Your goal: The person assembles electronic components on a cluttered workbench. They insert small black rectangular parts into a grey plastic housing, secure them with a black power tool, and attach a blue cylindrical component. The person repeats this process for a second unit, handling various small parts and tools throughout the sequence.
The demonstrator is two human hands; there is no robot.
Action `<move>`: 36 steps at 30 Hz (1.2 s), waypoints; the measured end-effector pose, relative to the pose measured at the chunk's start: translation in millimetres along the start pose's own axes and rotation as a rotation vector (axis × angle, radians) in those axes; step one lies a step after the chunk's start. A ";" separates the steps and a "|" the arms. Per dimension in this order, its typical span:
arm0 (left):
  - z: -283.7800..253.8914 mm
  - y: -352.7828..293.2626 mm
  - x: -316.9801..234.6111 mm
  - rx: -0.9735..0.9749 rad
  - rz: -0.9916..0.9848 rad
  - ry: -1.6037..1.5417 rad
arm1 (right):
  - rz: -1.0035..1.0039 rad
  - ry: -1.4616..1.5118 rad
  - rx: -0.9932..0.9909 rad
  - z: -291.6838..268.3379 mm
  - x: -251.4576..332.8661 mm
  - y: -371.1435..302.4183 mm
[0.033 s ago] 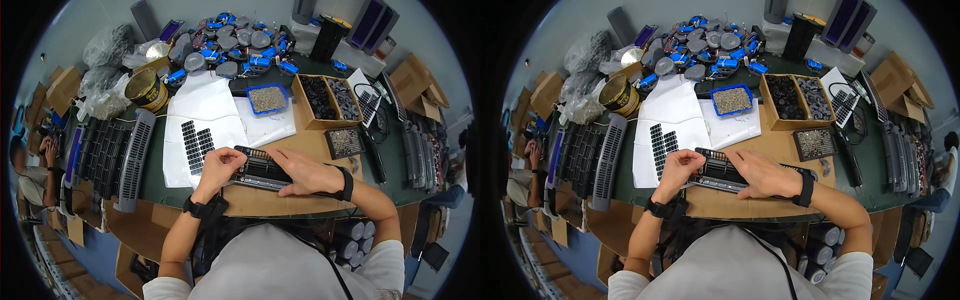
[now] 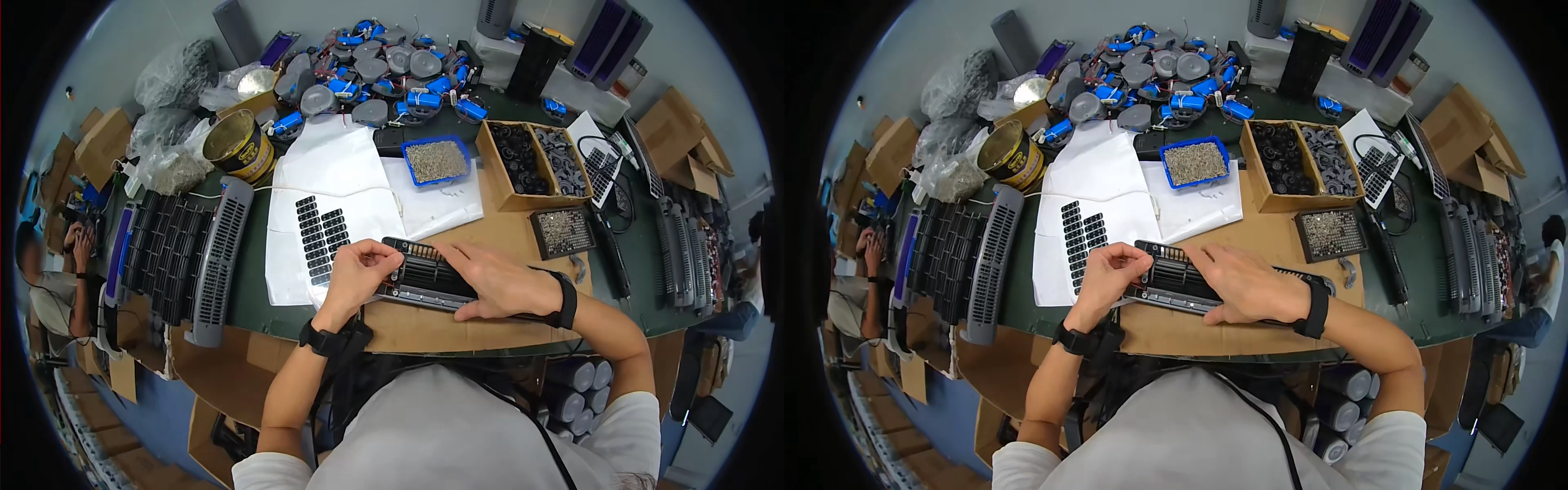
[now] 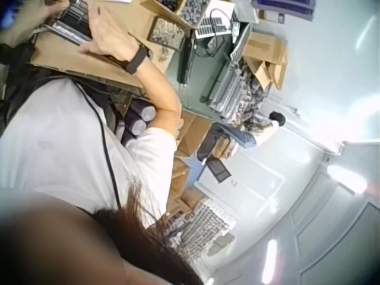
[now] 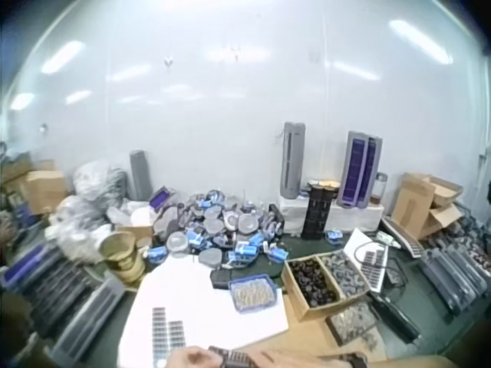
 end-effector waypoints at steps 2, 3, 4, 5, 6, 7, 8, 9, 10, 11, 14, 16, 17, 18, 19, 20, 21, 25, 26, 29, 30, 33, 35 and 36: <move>0.4 7.5 2.1 0.008 -0.018 -0.024 | -0.007 -0.005 -0.011 0.4 0.9 -0.3; 0.5 9.8 4.4 0.011 -0.028 -0.035 | 0.005 -0.006 0.005 -1.9 2.6 0.4; 1.0 10.5 9.0 -0.001 -0.008 -0.035 | 0.017 -0.008 0.020 -2.9 3.8 0.9; 2.4 13.2 11.2 -0.010 0.017 -0.036 | 0.021 -0.014 0.024 -3.5 3.8 0.7; 4.1 15.0 12.0 -0.018 0.042 -0.036 | 0.026 -0.020 0.027 -3.5 3.0 0.3; 6.5 15.1 12.1 -0.037 0.041 -0.033 | 0.031 -0.026 0.030 -4.3 2.6 -0.5; 6.6 14.3 13.1 -0.039 0.052 -0.034 | 0.057 -0.018 0.087 -8.4 2.6 -0.6; 6.6 13.9 14.9 -0.040 0.063 -0.036 | 0.084 -0.009 0.144 -16.9 2.8 -0.4; 6.5 14.3 15.8 -0.040 0.073 -0.038 | 0.111 0.000 0.201 -26.6 3.6 0.2; 4.4 12.7 12.7 -0.037 0.044 -0.034 | 0.070 -0.056 0.143 -39.4 5.7 1.8; -14.3 12.1 0.2 -0.079 0.060 0.135 | -0.056 -0.185 -0.200 -72.1 4.4 15.8; -31.1 22.2 -19.5 -0.229 0.234 0.196 | 0.105 -0.026 -0.278 -84.4 -7.1 39.7; -35.6 27.2 -37.8 -0.238 0.281 0.335 | 0.130 -0.064 -0.325 -85.0 -19.4 48.1; -38.3 29.6 -61.2 -0.251 0.329 0.477 | 0.149 -0.100 -0.375 -80.0 -38.7 57.4; -32.9 32.9 -83.1 -0.273 0.375 0.583 | 0.174 -0.140 -0.425 -72.9 -57.8 63.0; -26.8 41.0 -90.3 -0.257 0.448 0.657 | 0.214 -0.172 -0.428 -62.8 -78.6 69.4; -18.0 51.5 -97.2 -0.234 0.527 0.727 | 0.262 -0.208 -0.434 -53.2 -102.6 73.1; 8.4 99.2 -76.9 0.026 0.634 0.880 | 0.271 -0.221 -0.494 -25.7 -128.7 82.5; 10.7 111.9 -63.7 0.107 0.627 0.927 | 0.282 -0.183 -0.489 -22.6 -119.8 84.1; 22.7 127.0 -42.6 0.260 0.720 0.990 | 0.265 -0.178 -0.556 -12.2 -120.3 79.8; 25.8 128.5 -39.4 0.289 0.699 0.997 | 0.242 -0.194 -0.575 -10.2 -119.0 76.9; 30.6 129.5 -31.4 0.343 0.700 1.016 | 0.249 -0.228 -0.593 -6.9 -123.8 78.5; 31.5 128.9 -32.0 0.349 0.720 1.020 | 0.270 -0.249 -0.585 -4.4 -123.5 79.3; 31.3 128.4 -32.0 0.348 0.728 1.022 | 0.275 -0.262 -0.577 -5.2 -120.0 78.8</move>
Point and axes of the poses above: each hand's wrist, its own y-axis towards the middle knuckle, its own z-axis out of the palm, x = y × z, the point moved 1 cm from there along y, towards the middle knuckle, and after that the axes turned 6 degrees about y, right-handed, at the moved point
